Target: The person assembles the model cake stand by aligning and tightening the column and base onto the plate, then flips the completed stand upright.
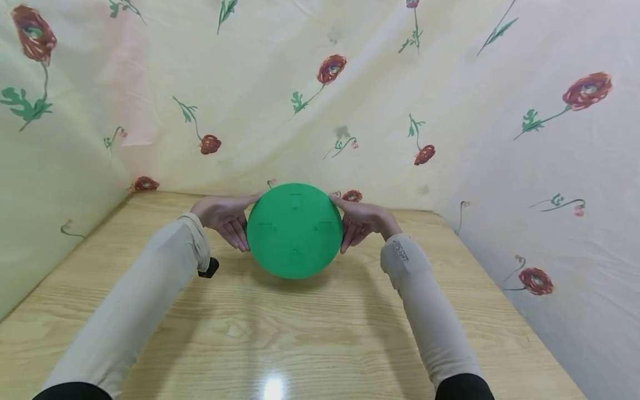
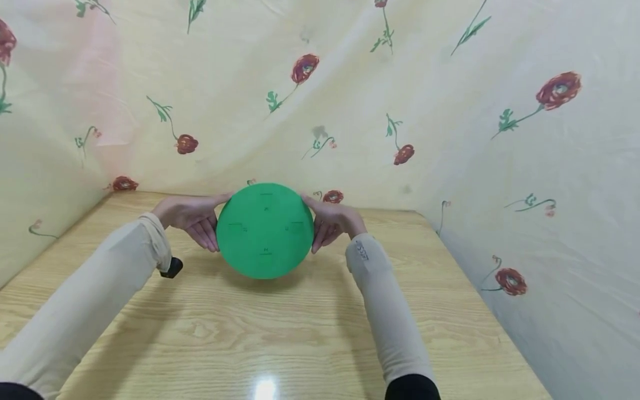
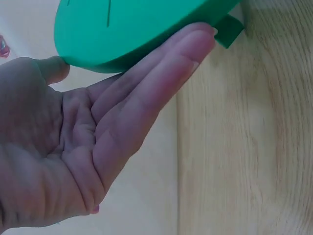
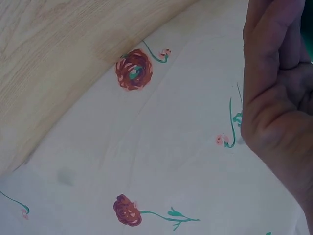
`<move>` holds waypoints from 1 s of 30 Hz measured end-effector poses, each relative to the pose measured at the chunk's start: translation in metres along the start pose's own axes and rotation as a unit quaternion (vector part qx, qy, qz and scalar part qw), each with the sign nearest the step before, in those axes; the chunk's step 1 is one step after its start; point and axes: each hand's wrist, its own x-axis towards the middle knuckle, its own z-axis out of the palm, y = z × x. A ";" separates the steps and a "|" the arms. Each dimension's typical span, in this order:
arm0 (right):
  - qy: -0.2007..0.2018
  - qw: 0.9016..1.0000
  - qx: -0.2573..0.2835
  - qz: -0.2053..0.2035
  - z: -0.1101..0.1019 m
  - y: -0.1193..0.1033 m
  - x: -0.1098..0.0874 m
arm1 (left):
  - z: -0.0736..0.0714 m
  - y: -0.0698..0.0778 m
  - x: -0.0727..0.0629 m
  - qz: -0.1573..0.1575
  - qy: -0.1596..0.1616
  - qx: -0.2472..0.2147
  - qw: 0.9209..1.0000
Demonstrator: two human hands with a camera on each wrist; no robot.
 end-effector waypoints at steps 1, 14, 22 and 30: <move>0.002 1.000 -0.001 0.004 -0.001 0.000 0.000 | 0.000 0.000 0.000 0.001 0.003 0.002 1.000; 0.011 1.000 0.022 0.012 -0.006 0.007 0.010 | 0.001 0.001 0.008 0.003 0.056 0.007 0.998; 0.030 0.999 0.037 0.014 -0.004 0.015 0.016 | 0.003 -0.001 0.012 0.024 0.069 0.000 0.997; 0.047 0.997 0.053 0.005 0.001 0.021 0.021 | 0.005 0.000 0.017 0.009 0.071 0.003 0.997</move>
